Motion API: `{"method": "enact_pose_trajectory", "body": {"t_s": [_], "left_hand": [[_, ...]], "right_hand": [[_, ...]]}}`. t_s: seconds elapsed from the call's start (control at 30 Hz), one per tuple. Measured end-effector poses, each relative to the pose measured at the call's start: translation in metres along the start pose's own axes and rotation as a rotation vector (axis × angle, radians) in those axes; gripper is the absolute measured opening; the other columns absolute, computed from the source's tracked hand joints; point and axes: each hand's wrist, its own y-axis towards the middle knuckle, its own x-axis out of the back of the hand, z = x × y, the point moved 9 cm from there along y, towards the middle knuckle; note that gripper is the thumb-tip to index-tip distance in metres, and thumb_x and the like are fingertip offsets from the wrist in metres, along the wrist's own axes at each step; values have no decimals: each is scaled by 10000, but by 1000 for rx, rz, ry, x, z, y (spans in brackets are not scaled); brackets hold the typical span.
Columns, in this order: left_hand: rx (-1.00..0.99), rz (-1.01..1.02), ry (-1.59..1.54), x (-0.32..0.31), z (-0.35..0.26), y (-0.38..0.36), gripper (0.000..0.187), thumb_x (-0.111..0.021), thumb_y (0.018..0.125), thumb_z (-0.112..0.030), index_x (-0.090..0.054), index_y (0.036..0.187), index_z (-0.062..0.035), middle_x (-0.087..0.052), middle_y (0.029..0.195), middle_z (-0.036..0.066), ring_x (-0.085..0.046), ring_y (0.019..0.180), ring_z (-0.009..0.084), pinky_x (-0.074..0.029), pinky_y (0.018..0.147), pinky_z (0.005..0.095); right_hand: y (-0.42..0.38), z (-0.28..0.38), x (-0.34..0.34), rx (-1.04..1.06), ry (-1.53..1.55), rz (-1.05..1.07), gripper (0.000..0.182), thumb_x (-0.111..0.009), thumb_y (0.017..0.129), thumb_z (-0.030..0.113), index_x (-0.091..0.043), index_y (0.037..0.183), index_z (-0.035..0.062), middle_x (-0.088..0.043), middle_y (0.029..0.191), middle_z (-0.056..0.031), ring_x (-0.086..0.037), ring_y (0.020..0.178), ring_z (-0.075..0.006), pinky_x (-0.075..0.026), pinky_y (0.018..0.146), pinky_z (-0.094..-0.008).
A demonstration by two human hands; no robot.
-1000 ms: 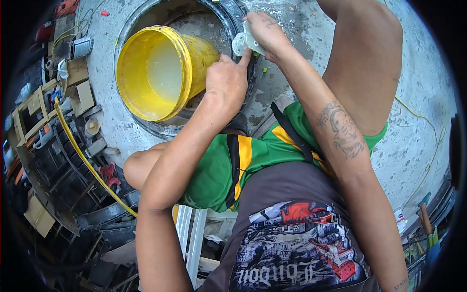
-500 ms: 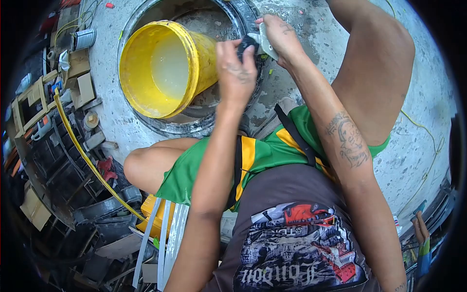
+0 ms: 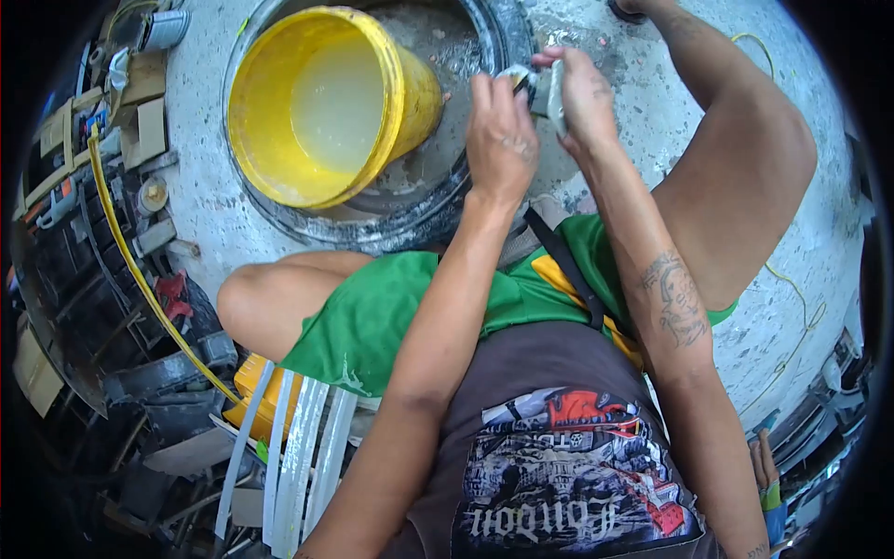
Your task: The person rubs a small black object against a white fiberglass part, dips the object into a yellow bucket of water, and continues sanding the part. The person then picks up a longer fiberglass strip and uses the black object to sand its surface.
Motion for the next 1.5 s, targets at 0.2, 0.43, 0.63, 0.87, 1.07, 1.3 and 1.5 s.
{"method": "enact_pose_trajectory", "body": {"t_s": [0.2,0.43,0.63,0.87,1.07,1.3,1.5], "left_hand": [[44,-24,-46,8,3,-7,112,-597,971,-13,-613,1076,24,-554,1014,230,-594,879,448,-490,766,501],[63,-11,-59,8,3,-5,111,-594,978,-31,-619,1067,30,-564,1017,233,-593,885,456,-497,773,500],[31,-20,-35,7,0,-1,95,-597,973,-15,-595,1064,13,-554,1061,236,-616,898,477,-492,765,540],[10,-38,-55,9,0,-6,69,-601,976,-30,-592,1028,15,-555,1040,228,-608,888,467,-487,758,536],[49,-171,-44,31,6,-14,157,-636,975,-50,-616,1100,42,-588,1035,216,-620,936,398,-508,847,463],[-7,10,12,12,-2,-7,171,-619,974,-54,-619,1118,39,-569,1052,218,-614,936,419,-506,822,482],[-11,30,51,-1,-3,3,152,-598,971,-20,-612,1110,39,-557,1043,232,-618,908,457,-512,795,507]], "right_hand": [[5,3,3,1,-22,-19,363,-451,1017,248,-695,1109,-6,-711,1113,-133,-642,1039,-235,-488,921,-342],[9,4,1,2,-39,3,359,-489,1028,296,-661,1184,21,-740,1139,-115,-665,955,-207,-538,874,-346],[0,17,0,65,-211,-1,354,-479,1030,291,-652,1190,28,-733,1169,-129,-644,1017,-224,-513,925,-377],[-5,13,-2,-26,-104,-24,335,-477,1033,289,-644,1160,28,-724,1135,-126,-644,1017,-209,-510,914,-352],[5,1,1,31,-32,-26,349,-479,1030,280,-653,1151,3,-729,1132,-133,-652,1037,-214,-509,938,-341],[-9,14,-4,-62,-4,-43,364,-466,1027,288,-663,1158,11,-729,1141,-126,-649,999,-213,-510,915,-339],[-8,13,-5,-77,96,-37,358,-469,1026,282,-660,1165,13,-723,1149,-132,-635,1045,-219,-490,944,-354]]}}
